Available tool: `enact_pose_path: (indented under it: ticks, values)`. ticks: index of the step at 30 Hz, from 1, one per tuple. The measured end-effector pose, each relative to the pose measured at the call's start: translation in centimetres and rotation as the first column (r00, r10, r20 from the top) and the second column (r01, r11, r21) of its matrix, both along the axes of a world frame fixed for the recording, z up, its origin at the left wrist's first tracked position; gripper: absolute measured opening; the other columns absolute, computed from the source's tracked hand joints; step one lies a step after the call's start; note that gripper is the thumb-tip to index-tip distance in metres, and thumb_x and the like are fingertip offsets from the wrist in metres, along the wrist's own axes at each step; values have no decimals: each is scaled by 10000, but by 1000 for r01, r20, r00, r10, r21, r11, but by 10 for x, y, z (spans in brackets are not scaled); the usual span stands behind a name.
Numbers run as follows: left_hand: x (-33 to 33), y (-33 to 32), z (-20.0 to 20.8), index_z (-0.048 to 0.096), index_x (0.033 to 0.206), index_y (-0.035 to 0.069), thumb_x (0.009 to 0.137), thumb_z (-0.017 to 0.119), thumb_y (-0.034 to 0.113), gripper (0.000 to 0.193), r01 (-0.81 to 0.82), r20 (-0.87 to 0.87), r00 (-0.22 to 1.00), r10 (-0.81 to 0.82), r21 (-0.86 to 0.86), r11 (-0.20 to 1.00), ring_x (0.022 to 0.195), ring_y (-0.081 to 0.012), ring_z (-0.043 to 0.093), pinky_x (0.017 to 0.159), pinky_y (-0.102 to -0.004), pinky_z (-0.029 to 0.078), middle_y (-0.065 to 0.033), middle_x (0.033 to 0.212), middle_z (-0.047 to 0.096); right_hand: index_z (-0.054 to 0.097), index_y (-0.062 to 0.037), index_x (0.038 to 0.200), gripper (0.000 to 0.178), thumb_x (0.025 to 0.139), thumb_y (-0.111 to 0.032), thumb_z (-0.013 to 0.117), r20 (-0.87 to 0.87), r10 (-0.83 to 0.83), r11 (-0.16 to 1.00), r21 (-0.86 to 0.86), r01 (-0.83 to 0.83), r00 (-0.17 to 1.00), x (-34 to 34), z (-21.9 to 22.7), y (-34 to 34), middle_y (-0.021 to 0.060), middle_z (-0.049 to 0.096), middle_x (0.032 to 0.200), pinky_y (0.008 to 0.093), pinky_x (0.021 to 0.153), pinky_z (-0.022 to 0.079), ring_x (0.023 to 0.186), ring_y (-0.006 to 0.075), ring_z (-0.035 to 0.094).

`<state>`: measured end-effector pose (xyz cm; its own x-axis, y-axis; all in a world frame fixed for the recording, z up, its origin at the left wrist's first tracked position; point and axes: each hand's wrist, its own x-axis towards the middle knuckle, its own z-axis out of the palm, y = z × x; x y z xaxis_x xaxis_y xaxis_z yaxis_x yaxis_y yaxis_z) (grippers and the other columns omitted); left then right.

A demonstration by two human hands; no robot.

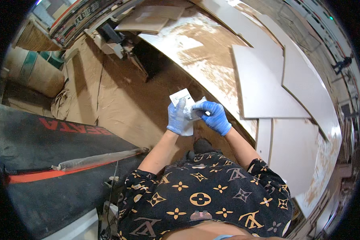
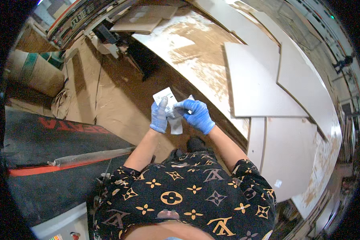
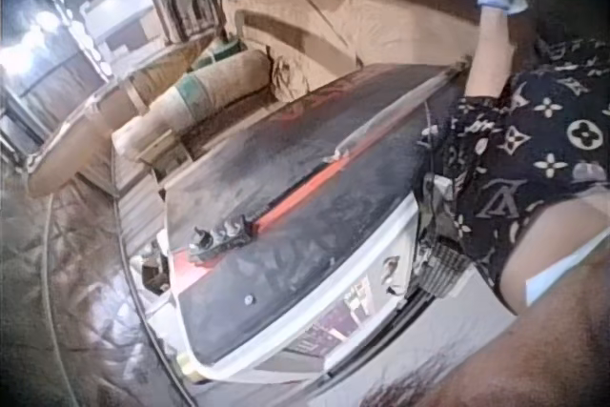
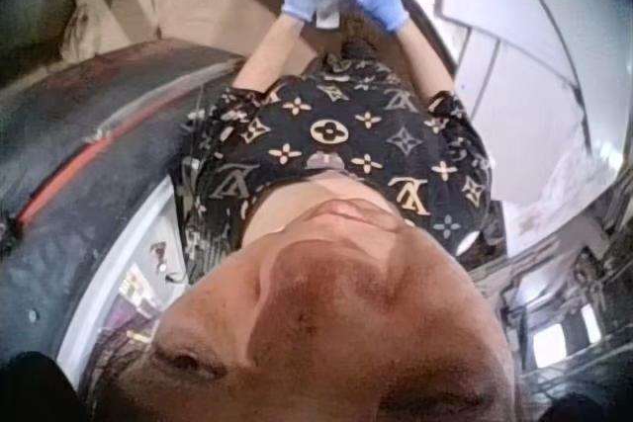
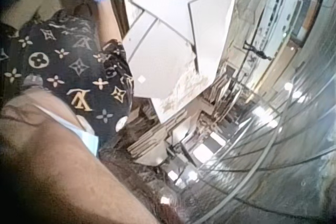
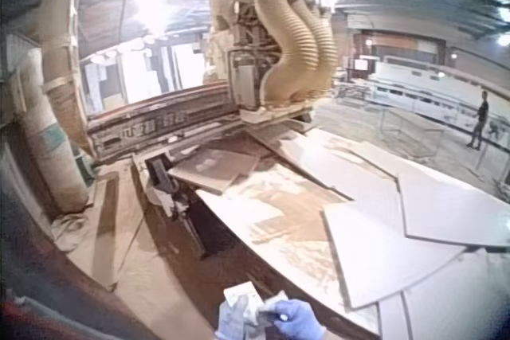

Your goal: The person applies adhesive labels to several flat wooden panels on a workbench, then stacks the labeled panels and moves them to a nearby pile. The person also briefly interacts with a CNC machine control panel.

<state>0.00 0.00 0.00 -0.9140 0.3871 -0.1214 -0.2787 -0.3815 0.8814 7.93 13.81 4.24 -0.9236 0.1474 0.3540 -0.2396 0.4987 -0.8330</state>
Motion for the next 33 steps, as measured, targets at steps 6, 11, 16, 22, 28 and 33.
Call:
enact_pose_path:
  ticks: [6, 11, 16, 22, 28, 33]
  values:
    - [-116, 4, -4, 564, 989, 29, 849, 587, 240, 254, -165, 28, 986, 165, 30, 986, 748, -123, 565, 653, -265, 479, -34, 868, 591, 650, -98, 823, 130, 699, -83, 684, 54, 211, 977, 16, -212, 976, -133, -6, 15, 94, 636, 763, 295, 620, 504, 682, 235, 629]
    - [-201, 10, -16, 563, 1008, -2, 873, 560, 243, 280, -415, -62, 910, 410, -182, 892, 753, -98, 546, 668, -262, 473, -26, 887, 590, 597, -48, 901, 122, 781, -35, 614, 175, 333, 938, -162, -306, 927, -213, -6, 37, 70, 617, 944, 291, 776, 465, 878, 150, 571]
    - [-274, -12, -32, 525, 1056, 8, 868, 570, 287, 339, -571, -66, 821, 567, -111, 813, 773, -110, 550, 686, -264, 470, -37, 917, 584, 562, -33, 864, 78, 831, -97, 593, 124, 461, 713, -641, -284, 879, -302, -28, 80, 76, 610, 935, 292, 843, 431, 889, 136, 549]
    - [-365, -33, -39, 532, 1036, 19, 838, 614, 259, 321, -579, 14, 813, 583, -98, 810, 683, -133, 576, 607, -283, 492, -54, 888, 594, 504, -58, 1028, 276, 823, -213, 603, 149, 461, 191, -979, 66, 875, -461, -63, 132, 117, 573, 1040, 393, 943, 431, 980, 250, 565]
    - [-480, -57, -57, 534, 1061, 24, 850, 597, 272, 331, -494, -9, 865, 502, -195, 847, 777, -119, 564, 676, -269, 475, -36, 923, 588, 427, 50, 1185, 427, 838, -161, 558, -32, 688, -166, -980, 114, 725, -632, -108, 109, 206, 509, 1161, 447, 1001, 380, 1092, 348, 500]
    - [-550, -72, -63, 519, 1134, -8, 846, 602, 271, 410, -397, 46, 910, 413, -197, 896, 837, -131, 556, 722, -275, 471, -54, 1006, 576, 489, 44, 1098, 308, 838, -118, 520, 319, 402, 309, -930, 200, 859, -725, -116, 159, 178, 553, 1066, 439, 895, 439, 960, 309, 546]
